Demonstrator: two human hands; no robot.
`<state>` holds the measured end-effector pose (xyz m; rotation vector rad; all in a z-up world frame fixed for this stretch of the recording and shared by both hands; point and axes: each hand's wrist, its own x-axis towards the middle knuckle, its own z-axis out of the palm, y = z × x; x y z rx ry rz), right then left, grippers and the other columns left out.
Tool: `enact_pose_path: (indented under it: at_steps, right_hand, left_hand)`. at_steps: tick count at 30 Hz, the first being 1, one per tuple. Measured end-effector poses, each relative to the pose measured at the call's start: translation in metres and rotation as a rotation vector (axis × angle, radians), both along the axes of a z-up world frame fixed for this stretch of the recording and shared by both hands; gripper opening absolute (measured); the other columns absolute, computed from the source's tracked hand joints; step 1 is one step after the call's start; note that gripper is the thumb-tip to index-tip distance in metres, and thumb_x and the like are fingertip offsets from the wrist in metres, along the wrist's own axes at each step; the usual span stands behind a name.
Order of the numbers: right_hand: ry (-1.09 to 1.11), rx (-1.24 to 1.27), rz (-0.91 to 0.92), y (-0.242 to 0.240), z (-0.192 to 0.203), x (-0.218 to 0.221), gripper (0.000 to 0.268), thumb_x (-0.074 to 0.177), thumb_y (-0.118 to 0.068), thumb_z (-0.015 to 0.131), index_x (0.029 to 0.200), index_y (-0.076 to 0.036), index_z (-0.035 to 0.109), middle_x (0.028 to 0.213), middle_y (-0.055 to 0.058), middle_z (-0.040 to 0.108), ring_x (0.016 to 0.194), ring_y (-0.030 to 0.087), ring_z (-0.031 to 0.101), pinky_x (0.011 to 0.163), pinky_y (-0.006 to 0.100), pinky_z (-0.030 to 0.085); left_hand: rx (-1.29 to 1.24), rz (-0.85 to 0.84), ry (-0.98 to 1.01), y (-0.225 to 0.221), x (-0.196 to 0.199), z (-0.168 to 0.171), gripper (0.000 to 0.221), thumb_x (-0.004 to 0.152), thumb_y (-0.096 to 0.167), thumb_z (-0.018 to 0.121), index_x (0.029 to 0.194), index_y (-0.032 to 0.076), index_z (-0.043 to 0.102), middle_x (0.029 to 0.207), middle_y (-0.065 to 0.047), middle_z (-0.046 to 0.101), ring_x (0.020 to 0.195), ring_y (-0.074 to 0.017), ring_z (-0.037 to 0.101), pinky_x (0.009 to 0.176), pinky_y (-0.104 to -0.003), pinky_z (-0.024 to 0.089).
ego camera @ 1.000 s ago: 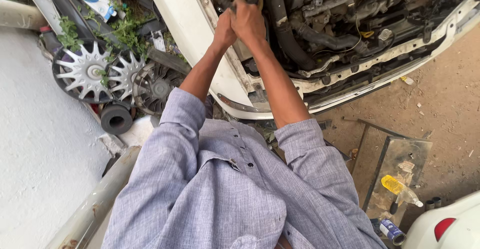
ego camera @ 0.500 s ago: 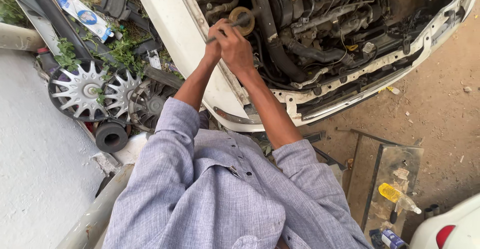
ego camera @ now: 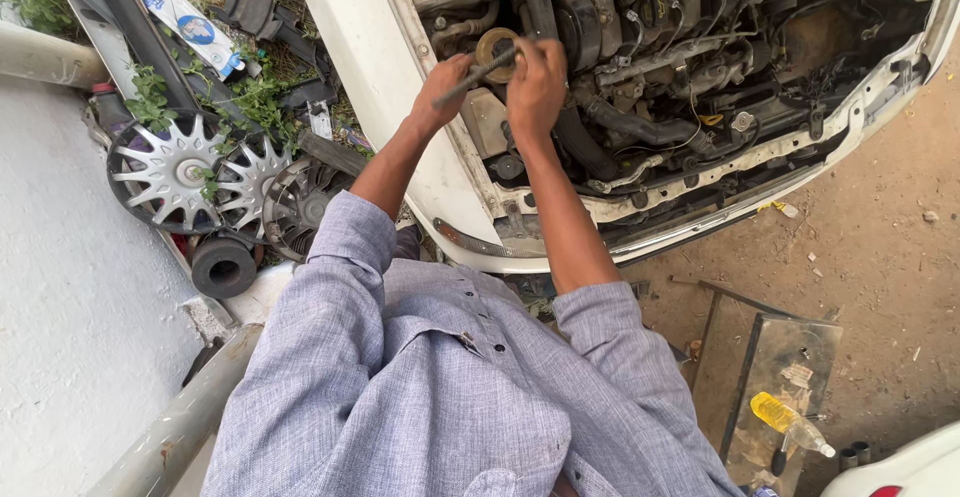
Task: The person works on a car engine by using a wrench to loosen components, manipulating hoses and the air filter housing by hand, and using a screwdriver to tighten fasteners near the radiator support.
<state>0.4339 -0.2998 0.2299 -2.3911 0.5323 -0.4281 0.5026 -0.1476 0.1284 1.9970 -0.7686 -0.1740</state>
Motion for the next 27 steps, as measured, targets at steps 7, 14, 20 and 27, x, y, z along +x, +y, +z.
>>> enact_pose_path:
  at_steps: [7,14,20,27]
  right_hand:
    - [-0.190,-0.044,0.333,0.030,0.024,0.027,0.035,0.086,-0.001,0.071,0.120,-0.003,0.072,0.112,0.012,0.066,0.101,0.033,0.066,0.091,0.045,0.055]
    - [-0.129,-0.162,0.504,0.036,0.015,-0.014,0.023,0.089,0.005,0.067,0.109,-0.002,0.076,0.111,0.010,0.070,0.107,0.030,0.068,0.094,0.041,0.059]
    - [-0.231,0.049,0.330,0.020,0.003,-0.048,0.015,0.094,-0.004,0.070,0.108,0.003,0.071,0.120,0.015,0.066,0.107,0.029,0.068,0.088,0.038,0.061]
    - [-0.140,-0.221,-0.017,-0.019,-0.022,-0.016,0.010,0.095,-0.004,0.070,0.101,-0.005,0.077,0.113,0.010,0.066,0.106,0.030,0.066,0.083,0.041,0.058]
  left_hand:
    - [-0.014,-0.095,0.051,-0.012,0.004,-0.040,0.017,0.096,0.006,0.059,0.109,0.000,0.066,0.105,-0.022,0.069,0.099,-0.0436,0.066,0.086,-0.049,0.053]
    - [-0.079,-0.157,-0.123,-0.017,0.014,-0.025,0.015,0.078,0.009,0.070,0.089,0.000,0.064,0.090,-0.024,0.068,0.087,-0.0462,0.065,0.076,-0.051,0.051]
    - [-0.092,0.134,0.101,-0.006,0.019,0.003,0.026,0.095,0.003,0.058,0.120,-0.001,0.058,0.097,-0.026,0.065,0.091,-0.0476,0.064,0.078,-0.053,0.050]
    - [-0.040,-0.009,0.110,-0.001,0.003,0.018,0.013,0.100,0.011,0.059,0.111,0.003,0.058,0.097,-0.024,0.066,0.094,-0.0458,0.064,0.079,-0.052,0.050]
